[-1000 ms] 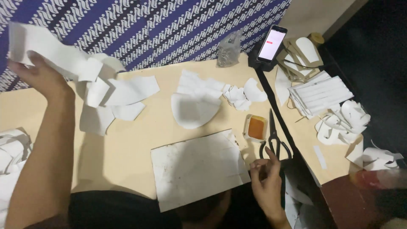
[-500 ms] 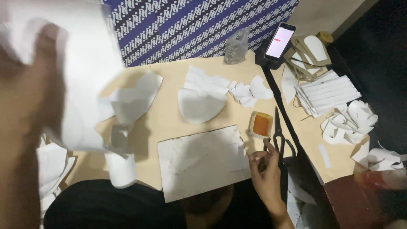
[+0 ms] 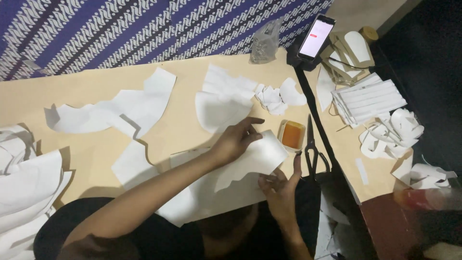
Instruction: The person folds white face masks by hand, aligning the edges and pressing them flat. The person handles the masks one by one, folding them into smaller shapes and placing them on the table.
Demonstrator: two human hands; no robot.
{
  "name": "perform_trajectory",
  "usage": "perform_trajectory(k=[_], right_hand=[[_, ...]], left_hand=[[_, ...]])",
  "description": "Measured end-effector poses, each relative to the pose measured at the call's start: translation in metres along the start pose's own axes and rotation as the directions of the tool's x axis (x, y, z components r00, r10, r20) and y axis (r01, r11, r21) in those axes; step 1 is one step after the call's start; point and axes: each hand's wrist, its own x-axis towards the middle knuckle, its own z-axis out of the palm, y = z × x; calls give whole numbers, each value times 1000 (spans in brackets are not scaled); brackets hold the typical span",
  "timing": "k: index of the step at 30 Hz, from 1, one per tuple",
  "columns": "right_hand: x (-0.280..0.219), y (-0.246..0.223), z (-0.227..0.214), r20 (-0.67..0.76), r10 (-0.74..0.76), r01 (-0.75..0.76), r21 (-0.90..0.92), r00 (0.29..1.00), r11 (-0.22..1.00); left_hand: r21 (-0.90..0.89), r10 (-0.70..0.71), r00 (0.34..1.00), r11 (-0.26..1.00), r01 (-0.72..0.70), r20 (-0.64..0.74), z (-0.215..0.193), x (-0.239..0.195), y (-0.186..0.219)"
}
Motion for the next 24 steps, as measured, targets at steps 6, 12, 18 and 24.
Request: perform_trajectory(k=[6,12,18,24], right_hand=[[-15,-40,58,-84,213,-192,206,973,959],[-27,-82,58,-160,210,-176,203,964,963],[-36,-70,53,-115,91,-20,513,989,858],[41,1,-93,209,8,-200,926,978,321]], left_hand=[[-252,3,990,967,-39,-142,-41,-44,28],[510,-385,874,838,196,297,-119,-125,-42],[789,-38,964,583,-194,265,-97,-172,-143],[691,-296,913,722,23,280,-147,-167,-73]])
